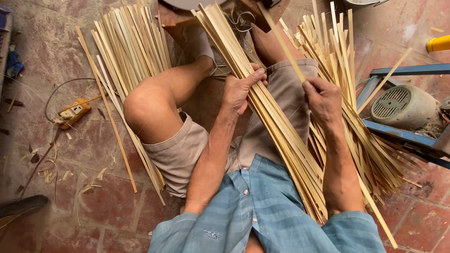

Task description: The person sits on the floor and repeatedly picks up bundles of thin bamboo strips, separates them by hand, and places them into a growing pile. The task involves manual handling and sorting of the strips without using tools.

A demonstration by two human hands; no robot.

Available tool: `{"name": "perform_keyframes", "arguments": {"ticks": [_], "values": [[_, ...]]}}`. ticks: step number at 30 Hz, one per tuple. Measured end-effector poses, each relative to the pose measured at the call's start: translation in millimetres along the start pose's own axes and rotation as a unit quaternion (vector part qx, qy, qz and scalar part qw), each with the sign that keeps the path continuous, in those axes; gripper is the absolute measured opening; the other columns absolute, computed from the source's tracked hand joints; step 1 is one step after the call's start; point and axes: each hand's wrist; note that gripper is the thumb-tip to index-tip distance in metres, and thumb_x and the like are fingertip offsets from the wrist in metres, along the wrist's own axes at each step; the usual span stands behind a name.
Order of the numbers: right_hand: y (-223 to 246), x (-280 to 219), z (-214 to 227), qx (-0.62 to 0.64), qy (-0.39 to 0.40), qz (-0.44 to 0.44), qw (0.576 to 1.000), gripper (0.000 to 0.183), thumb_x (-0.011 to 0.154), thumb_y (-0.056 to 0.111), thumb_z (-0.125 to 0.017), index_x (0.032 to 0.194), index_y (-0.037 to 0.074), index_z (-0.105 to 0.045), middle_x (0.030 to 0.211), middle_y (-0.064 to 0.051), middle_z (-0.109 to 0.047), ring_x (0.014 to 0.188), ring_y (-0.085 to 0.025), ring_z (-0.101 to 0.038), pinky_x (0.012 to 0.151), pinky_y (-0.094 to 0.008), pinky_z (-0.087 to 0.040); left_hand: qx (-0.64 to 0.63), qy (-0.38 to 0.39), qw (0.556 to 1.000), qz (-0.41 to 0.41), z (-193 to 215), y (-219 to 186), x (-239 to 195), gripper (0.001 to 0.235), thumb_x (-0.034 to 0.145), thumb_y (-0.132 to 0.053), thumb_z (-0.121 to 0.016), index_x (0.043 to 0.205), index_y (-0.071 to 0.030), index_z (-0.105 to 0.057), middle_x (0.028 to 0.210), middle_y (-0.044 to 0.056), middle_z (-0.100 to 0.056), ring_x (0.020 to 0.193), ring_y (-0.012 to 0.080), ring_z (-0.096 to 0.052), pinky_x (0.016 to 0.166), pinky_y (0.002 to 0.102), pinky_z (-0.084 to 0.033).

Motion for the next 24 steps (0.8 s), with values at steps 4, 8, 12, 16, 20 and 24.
{"name": "perform_keyframes", "arguments": {"ticks": [4, 8, 12, 16, 20, 24], "values": [[12, 48, -21, -0.079, -0.012, 0.111, 0.991, 0.021, 0.104, 0.013, -0.067, 0.11, -0.004, -0.076, 0.08, -0.009, -0.071, 0.073, -0.011, -0.065, 0.064, -0.029, -0.051, 0.029, 0.037, 0.999, 0.014, 4, -3, 3, 0.036, 0.08, 0.004, -0.074, 0.116, 0.002, -0.065, 0.099, 0.014, -0.072, 0.087, 0.0221, -0.075, 0.077, 0.033, -0.066], [35, 110, -56, 0.002, 0.024, 0.074, 0.997, 0.02, 0.104, 0.014, -0.064, 0.101, -0.001, -0.078, 0.07, -0.006, -0.068, 0.062, -0.009, -0.062, 0.055, -0.028, -0.048, 0.035, 0.058, 0.998, -0.009, 5, -1, -1, 0.036, 0.081, 0.003, -0.077, 0.114, 0.003, -0.066, 0.097, 0.015, -0.073, 0.087, 0.0206, -0.074, 0.077, 0.034, -0.065], [39, 142, -72, -0.016, 0.015, 0.076, 0.997, 0.022, 0.103, 0.013, -0.064, 0.092, 0.0, -0.078, 0.063, -0.004, -0.066, 0.053, -0.009, -0.06, 0.047, -0.028, -0.045, 0.046, 0.018, 0.998, -0.028, 1, 1, -1, 0.026, 0.083, 0.002, -0.082, 0.104, 0.008, -0.069, 0.093, 0.016, -0.073, 0.079, 0.0221, -0.073, 0.07, 0.034, -0.064], [34, 150, -81, -0.042, -0.019, 0.099, 0.994, 0.024, 0.104, 0.017, -0.067, 0.088, 0.003, -0.078, 0.061, -0.001, -0.066, 0.049, -0.009, -0.058, 0.042, -0.027, -0.044, 0.048, 0.007, 0.998, -0.04, -2, 1, -3, 0.024, 0.083, -0.001, -0.082, 0.101, 0.009, -0.07, 0.09, 0.019, -0.074, 0.074, 0.0239, -0.074, 0.065, 0.035, -0.066], [24, 106, -43, -0.038, 0.019, 0.069, 0.997, 0.033, 0.109, 0.017, -0.066, 0.083, -0.002, -0.072, 0.063, -0.005, -0.061, 0.054, -0.01, -0.054, 0.047, -0.028, -0.041, 0.04, -0.021, 0.998, -0.043, -3, 0, -4, 0.026, 0.082, -0.002, -0.082, 0.103, 0.009, -0.07, 0.091, 0.018, -0.074, 0.075, 0.0227, -0.075, 0.065, 0.034, -0.067], [-8, 14, 45, 0.045, 0.045, -0.093, 0.994, 0.025, 0.103, 0.022, -0.07, 0.113, 0.0, -0.075, 0.077, -0.006, -0.066, 0.062, -0.012, -0.059, 0.051, -0.027, -0.045, 0.05, -0.033, 0.996, -0.061, -7, 6, -3, 0.028, 0.082, -0.002, -0.083, 0.104, 0.009, -0.07, 0.092, 0.018, -0.074, 0.076, 0.0223, -0.075, 0.066, 0.033, -0.066]]}}
Point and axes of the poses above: each hand's wrist, its own x-axis towards the middle knuckle, its own z-axis out of the back of the hand, y = z × x
